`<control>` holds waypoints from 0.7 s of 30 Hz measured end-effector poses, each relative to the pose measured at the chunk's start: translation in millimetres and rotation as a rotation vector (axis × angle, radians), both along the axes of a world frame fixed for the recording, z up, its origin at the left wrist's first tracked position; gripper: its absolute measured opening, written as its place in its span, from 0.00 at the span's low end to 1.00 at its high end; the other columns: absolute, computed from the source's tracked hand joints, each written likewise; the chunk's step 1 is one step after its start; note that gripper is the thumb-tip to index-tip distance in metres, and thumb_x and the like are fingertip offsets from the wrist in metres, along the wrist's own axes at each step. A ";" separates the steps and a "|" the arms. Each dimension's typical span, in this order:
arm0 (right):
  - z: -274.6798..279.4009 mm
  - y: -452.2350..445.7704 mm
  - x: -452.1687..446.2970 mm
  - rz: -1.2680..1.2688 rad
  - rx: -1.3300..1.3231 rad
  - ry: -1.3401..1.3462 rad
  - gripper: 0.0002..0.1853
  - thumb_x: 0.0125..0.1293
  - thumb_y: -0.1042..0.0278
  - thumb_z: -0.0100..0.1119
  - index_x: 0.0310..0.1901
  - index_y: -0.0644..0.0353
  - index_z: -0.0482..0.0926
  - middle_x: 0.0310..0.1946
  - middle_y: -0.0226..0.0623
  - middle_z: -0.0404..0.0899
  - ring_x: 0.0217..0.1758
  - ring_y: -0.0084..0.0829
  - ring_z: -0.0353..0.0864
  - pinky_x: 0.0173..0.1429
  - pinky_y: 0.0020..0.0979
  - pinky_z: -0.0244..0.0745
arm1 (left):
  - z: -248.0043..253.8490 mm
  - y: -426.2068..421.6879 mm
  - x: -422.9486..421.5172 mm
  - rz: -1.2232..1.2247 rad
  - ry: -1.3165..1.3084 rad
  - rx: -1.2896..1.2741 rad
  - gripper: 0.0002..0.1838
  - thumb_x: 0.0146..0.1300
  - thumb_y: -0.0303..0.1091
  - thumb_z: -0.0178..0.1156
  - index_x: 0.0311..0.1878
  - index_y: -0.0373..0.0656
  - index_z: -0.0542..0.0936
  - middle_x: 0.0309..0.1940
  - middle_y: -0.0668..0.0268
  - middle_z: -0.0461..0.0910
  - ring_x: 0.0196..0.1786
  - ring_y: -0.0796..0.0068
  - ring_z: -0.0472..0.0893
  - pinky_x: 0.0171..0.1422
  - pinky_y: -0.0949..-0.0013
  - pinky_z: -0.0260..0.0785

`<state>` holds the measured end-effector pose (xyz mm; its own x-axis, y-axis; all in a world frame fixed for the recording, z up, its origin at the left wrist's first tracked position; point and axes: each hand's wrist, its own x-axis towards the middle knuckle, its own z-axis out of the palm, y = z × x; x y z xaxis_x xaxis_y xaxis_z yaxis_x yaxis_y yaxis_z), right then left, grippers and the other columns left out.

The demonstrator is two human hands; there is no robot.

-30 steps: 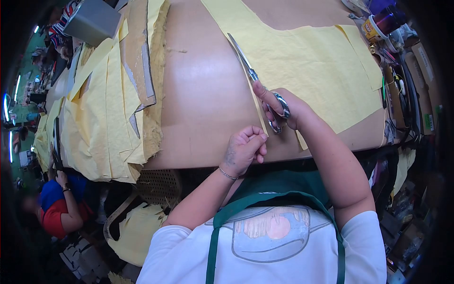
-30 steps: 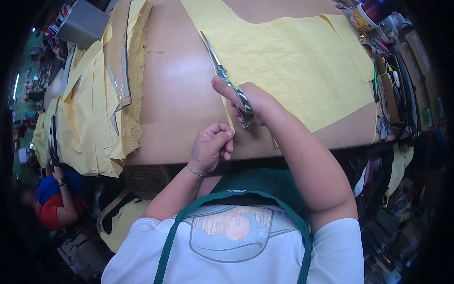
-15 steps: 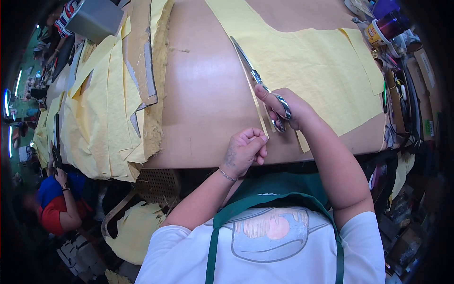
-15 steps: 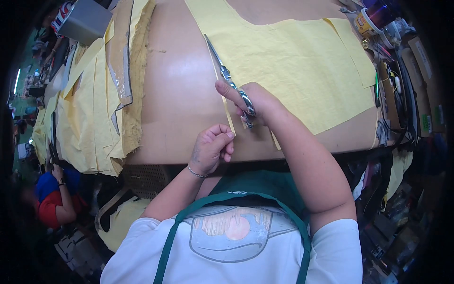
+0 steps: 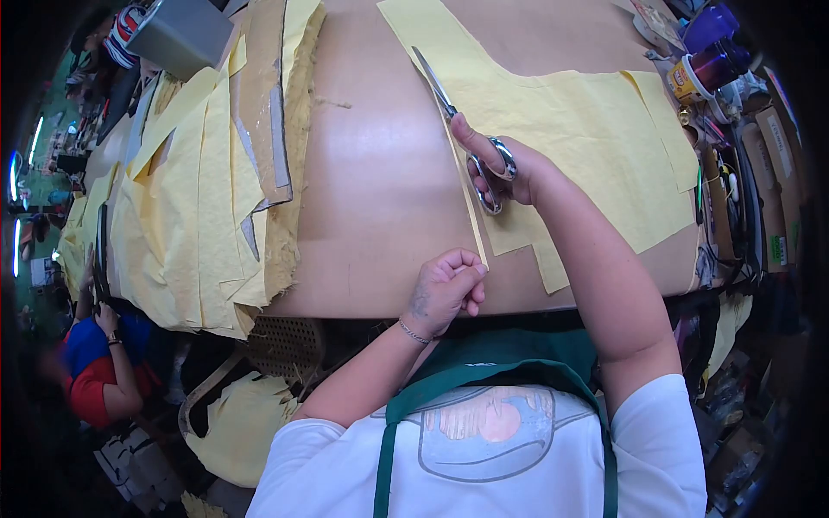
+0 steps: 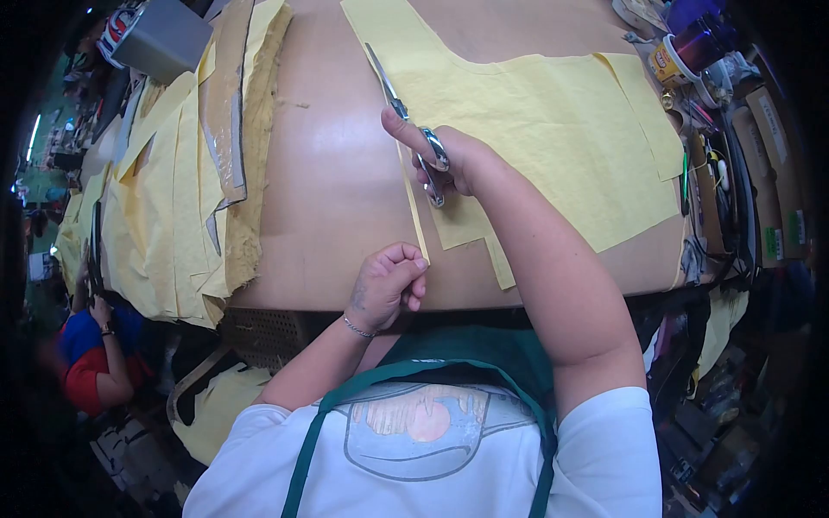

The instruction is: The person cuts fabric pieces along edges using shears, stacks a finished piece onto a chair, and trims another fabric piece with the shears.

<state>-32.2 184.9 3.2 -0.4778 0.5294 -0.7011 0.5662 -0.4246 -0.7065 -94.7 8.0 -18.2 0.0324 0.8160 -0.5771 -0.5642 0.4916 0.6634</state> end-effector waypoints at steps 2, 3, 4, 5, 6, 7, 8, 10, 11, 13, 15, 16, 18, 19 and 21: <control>-3.6 -0.9 0.2 -0.011 0.018 0.001 0.40 0.32 0.16 0.43 0.15 0.54 0.63 0.09 0.28 0.61 0.10 0.22 0.63 0.16 0.24 0.59 | -0.5 0.2 -0.1 -0.004 -0.004 0.003 0.04 0.59 0.30 0.52 0.32 0.41 0.71 0.16 0.70 0.71 0.13 0.85 0.68 0.17 0.85 0.61; -5.2 -2.4 0.0 -0.023 0.028 0.002 0.39 0.32 0.16 0.44 0.14 0.54 0.62 0.08 0.28 0.61 0.10 0.22 0.62 0.15 0.24 0.59 | -1.0 0.0 -0.2 -0.005 -0.006 0.005 0.04 0.59 0.30 0.52 0.32 0.42 0.71 0.16 0.70 0.71 0.13 0.85 0.68 0.17 0.85 0.61; -6.1 -3.4 -0.4 -0.035 0.037 0.003 0.39 0.33 0.17 0.45 0.13 0.54 0.62 0.08 0.28 0.61 0.09 0.22 0.62 0.14 0.24 0.59 | -1.4 -0.2 -0.2 -0.005 -0.008 0.006 0.04 0.59 0.30 0.52 0.32 0.42 0.71 0.16 0.70 0.71 0.13 0.85 0.68 0.17 0.85 0.61; -6.3 -3.5 -1.1 -0.036 0.037 -0.009 0.38 0.33 0.17 0.46 0.13 0.54 0.61 0.08 0.28 0.60 0.09 0.22 0.62 0.14 0.23 0.58 | -1.9 -0.4 -0.1 -0.006 -0.004 0.006 0.04 0.59 0.30 0.52 0.32 0.42 0.71 0.16 0.70 0.71 0.13 0.85 0.68 0.17 0.85 0.60; -6.2 -3.3 -2.1 -0.037 0.037 -0.020 0.38 0.34 0.18 0.46 0.12 0.54 0.61 0.08 0.28 0.60 0.09 0.22 0.62 0.14 0.23 0.58 | -2.5 -0.5 -0.2 -0.008 0.000 0.006 0.04 0.59 0.30 0.52 0.31 0.42 0.71 0.16 0.70 0.71 0.13 0.85 0.68 0.17 0.85 0.60; -6.0 -3.3 -2.7 -0.038 0.038 -0.032 0.38 0.34 0.18 0.47 0.12 0.54 0.61 0.07 0.28 0.60 0.08 0.22 0.61 0.13 0.23 0.58 | -2.7 -0.5 -0.2 -0.009 0.003 0.007 0.04 0.59 0.31 0.52 0.31 0.42 0.71 0.16 0.70 0.71 0.13 0.85 0.68 0.17 0.85 0.60; -6.0 -4.0 -2.9 -0.042 0.043 -0.026 0.38 0.34 0.18 0.47 0.12 0.54 0.61 0.08 0.28 0.61 0.09 0.22 0.61 0.13 0.23 0.57 | -2.3 -0.5 -0.3 -0.010 0.003 0.006 0.04 0.59 0.31 0.52 0.31 0.42 0.71 0.16 0.70 0.71 0.13 0.85 0.68 0.17 0.85 0.60; -6.1 -5.7 -2.8 -0.049 0.055 -0.016 0.38 0.35 0.18 0.46 0.11 0.54 0.62 0.08 0.29 0.61 0.09 0.22 0.60 0.13 0.24 0.54 | -1.1 -0.4 -0.2 -0.011 0.002 0.005 0.04 0.59 0.30 0.52 0.31 0.42 0.71 0.16 0.70 0.71 0.13 0.85 0.68 0.17 0.85 0.60; -6.1 -5.9 -2.6 -0.038 0.066 -0.021 0.38 0.35 0.18 0.46 0.10 0.54 0.62 0.08 0.29 0.61 0.09 0.22 0.60 0.13 0.24 0.54 | -1.6 -0.6 -0.1 -0.010 -0.001 0.007 0.04 0.59 0.30 0.52 0.31 0.42 0.71 0.16 0.70 0.71 0.13 0.85 0.68 0.17 0.85 0.60; -6.1 -5.9 -2.1 -0.016 0.088 -0.031 0.39 0.36 0.18 0.45 0.08 0.54 0.61 0.06 0.30 0.61 0.09 0.22 0.60 0.13 0.24 0.55 | -3.3 -0.9 0.1 -0.008 -0.006 0.012 0.04 0.59 0.30 0.52 0.31 0.42 0.71 0.16 0.70 0.71 0.13 0.85 0.68 0.17 0.85 0.60; -11.6 -5.7 -2.3 -0.010 0.099 -0.029 0.39 0.36 0.18 0.45 0.08 0.54 0.61 0.06 0.30 0.61 0.09 0.22 0.61 0.14 0.24 0.55 | -1.9 -0.5 -0.2 -0.015 -0.001 0.013 0.04 0.59 0.30 0.52 0.31 0.42 0.71 0.16 0.70 0.71 0.13 0.85 0.68 0.17 0.85 0.60; -14.6 -5.6 -2.4 -0.006 0.104 -0.027 0.38 0.36 0.18 0.45 0.08 0.54 0.61 0.06 0.30 0.61 0.09 0.22 0.61 0.14 0.24 0.56 | -1.5 -0.4 -0.4 -0.019 0.001 0.014 0.04 0.59 0.30 0.52 0.31 0.41 0.71 0.16 0.70 0.71 0.13 0.85 0.68 0.17 0.85 0.60; -17.5 -4.9 -2.6 0.000 0.103 -0.036 0.38 0.36 0.18 0.45 0.08 0.54 0.61 0.06 0.30 0.61 0.09 0.23 0.61 0.14 0.24 0.56 | -1.9 -0.6 -0.3 -0.019 -0.003 0.014 0.04 0.59 0.30 0.52 0.31 0.41 0.71 0.16 0.70 0.71 0.13 0.85 0.68 0.17 0.85 0.60; -17.8 -4.5 -3.0 0.003 0.103 -0.039 0.38 0.36 0.18 0.46 0.08 0.54 0.61 0.06 0.30 0.61 0.09 0.23 0.62 0.14 0.24 0.56 | -2.2 -0.7 -0.4 -0.019 -0.004 0.015 0.04 0.59 0.30 0.52 0.31 0.41 0.71 0.16 0.70 0.71 0.13 0.85 0.68 0.17 0.85 0.60; -6.7 -3.3 -3.2 -0.009 0.064 -0.042 0.36 0.38 0.20 0.48 0.10 0.53 0.61 0.07 0.28 0.61 0.09 0.23 0.62 0.14 0.24 0.57 | -3.1 -1.0 -0.6 -0.012 -0.011 0.020 0.04 0.59 0.30 0.52 0.31 0.41 0.71 0.15 0.70 0.71 0.13 0.85 0.68 0.17 0.85 0.60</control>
